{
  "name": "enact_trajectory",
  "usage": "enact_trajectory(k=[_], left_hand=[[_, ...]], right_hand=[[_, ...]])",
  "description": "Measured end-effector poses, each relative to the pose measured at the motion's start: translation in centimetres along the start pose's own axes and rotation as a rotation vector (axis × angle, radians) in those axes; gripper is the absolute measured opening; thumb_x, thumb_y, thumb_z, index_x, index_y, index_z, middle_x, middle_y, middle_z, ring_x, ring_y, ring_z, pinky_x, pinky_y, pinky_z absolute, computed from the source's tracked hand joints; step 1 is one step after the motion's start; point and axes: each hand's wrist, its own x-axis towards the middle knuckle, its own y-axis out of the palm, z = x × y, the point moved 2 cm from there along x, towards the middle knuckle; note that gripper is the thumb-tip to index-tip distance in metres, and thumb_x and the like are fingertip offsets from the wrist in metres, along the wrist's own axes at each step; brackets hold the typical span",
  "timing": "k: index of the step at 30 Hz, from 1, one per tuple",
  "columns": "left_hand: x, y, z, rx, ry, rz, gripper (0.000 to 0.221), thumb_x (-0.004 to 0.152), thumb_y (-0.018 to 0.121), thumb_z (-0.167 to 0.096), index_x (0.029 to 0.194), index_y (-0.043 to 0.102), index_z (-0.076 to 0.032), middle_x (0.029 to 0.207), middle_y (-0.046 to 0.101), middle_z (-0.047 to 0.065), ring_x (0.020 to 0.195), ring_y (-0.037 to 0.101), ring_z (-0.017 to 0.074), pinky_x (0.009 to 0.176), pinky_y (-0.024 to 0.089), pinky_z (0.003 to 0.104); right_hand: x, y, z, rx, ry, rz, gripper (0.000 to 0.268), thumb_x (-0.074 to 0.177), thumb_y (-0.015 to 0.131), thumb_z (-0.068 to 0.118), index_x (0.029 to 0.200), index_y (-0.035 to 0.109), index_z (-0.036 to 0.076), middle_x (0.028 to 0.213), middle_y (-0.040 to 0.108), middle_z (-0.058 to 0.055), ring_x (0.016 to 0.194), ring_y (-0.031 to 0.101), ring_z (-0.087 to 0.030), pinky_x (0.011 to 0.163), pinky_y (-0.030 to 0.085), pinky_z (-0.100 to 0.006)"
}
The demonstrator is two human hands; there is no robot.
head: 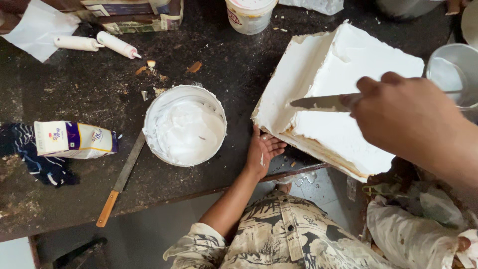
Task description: The person applies white frosting to the top and sides of a rectangular cake using a large metal offset spatula, smoothing the surface and edges through repeated strokes.
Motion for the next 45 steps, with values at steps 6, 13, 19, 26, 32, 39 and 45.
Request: enact_trajectory(k=[6, 13, 19, 26, 32, 39, 45], left_hand=[[-1.4, 0.5, -0.1, -0.002, 0.003, -0.004, 0.092, 0.098, 0.027, -0.076, 0.149, 0.047, -0.002, 0.128, 0.064, 0.012, 0.099, 0.066, 0.0216, 0.085, 0.052, 0.036], [-9.0, -5.3, 0.9, -0.236, 0.087, -0.383, 0.075, 0.099, 0.032, -0.064, 0.147, 0.042, -0.007, 0.124, 0.066, 0.018, 0.092, 0.067, 0.0264, 0.082, 0.055, 0.042], [-14.3, -14.8, -6.6, -0.062, 0.833, -0.792, 0.022, 0.100, 0.064, -0.025, 0.107, 0.051, -0.008, 0.097, 0.052, 0.001, 0.087, 0.051, 0.0141, 0.076, 0.041, 0.032], [-14.6, -12.0, -17.3, 0.865, 1.087, -1.114, 0.011, 0.076, 0.065, 0.005, 0.080, 0.055, 0.003, 0.081, 0.058, 0.013, 0.068, 0.055, 0.0285, 0.063, 0.044, 0.036], [-17.4, -6.5, -20.7, 1.280, 1.395, -0.781, 0.016, 0.076, 0.063, 0.008, 0.089, 0.060, 0.001, 0.122, 0.071, 0.023, 0.106, 0.071, 0.0365, 0.086, 0.057, 0.040], [-15.6, -12.2, -22.0, 1.275, 1.156, -0.829, 0.027, 0.071, 0.065, 0.005, 0.096, 0.054, 0.003, 0.103, 0.064, 0.023, 0.092, 0.063, 0.0418, 0.077, 0.051, 0.046], [-13.2, -15.6, -21.5, 1.394, 0.800, -0.815, 0.020, 0.076, 0.070, -0.005, 0.073, 0.052, 0.001, 0.069, 0.055, 0.024, 0.065, 0.057, 0.0443, 0.061, 0.044, 0.052]], right_hand=[[5.3, 2.0, 2.5, 0.117, -0.137, -0.011, 0.012, 0.085, 0.063, 0.019, 0.091, 0.074, 0.015, 0.096, 0.070, -0.005, 0.087, 0.072, -0.026, 0.068, 0.062, -0.037], [7.6, 1.5, 2.6, -0.201, -0.048, -0.040, 0.016, 0.085, 0.067, 0.022, 0.097, 0.075, 0.016, 0.096, 0.071, -0.005, 0.087, 0.070, -0.022, 0.063, 0.060, -0.035], [5.8, -1.2, 4.4, -0.018, -0.013, -0.130, 0.024, 0.100, 0.053, 0.026, 0.099, 0.076, 0.018, 0.094, 0.069, -0.003, 0.079, 0.070, -0.018, 0.059, 0.058, -0.032], [8.1, -0.1, 13.6, 0.360, -0.173, -0.460, 0.024, 0.094, 0.057, 0.021, 0.104, 0.078, 0.019, 0.089, 0.068, -0.007, 0.078, 0.069, -0.026, 0.063, 0.059, -0.040], [12.1, 4.9, 21.5, 0.582, -0.213, -0.283, 0.023, 0.100, 0.057, 0.025, 0.106, 0.077, 0.015, 0.109, 0.063, -0.013, 0.084, 0.071, -0.030, 0.064, 0.061, -0.043], [12.4, 5.7, 23.6, 0.616, -0.218, -0.165, 0.022, 0.086, 0.063, 0.021, 0.101, 0.078, 0.018, 0.110, 0.063, -0.014, 0.090, 0.071, -0.034, 0.072, 0.060, -0.047], [12.9, 3.7, 24.7, 0.406, -0.205, 0.014, 0.017, 0.089, 0.060, 0.011, 0.092, 0.075, 0.003, 0.119, 0.069, -0.019, 0.088, 0.074, -0.034, 0.071, 0.061, -0.045]])
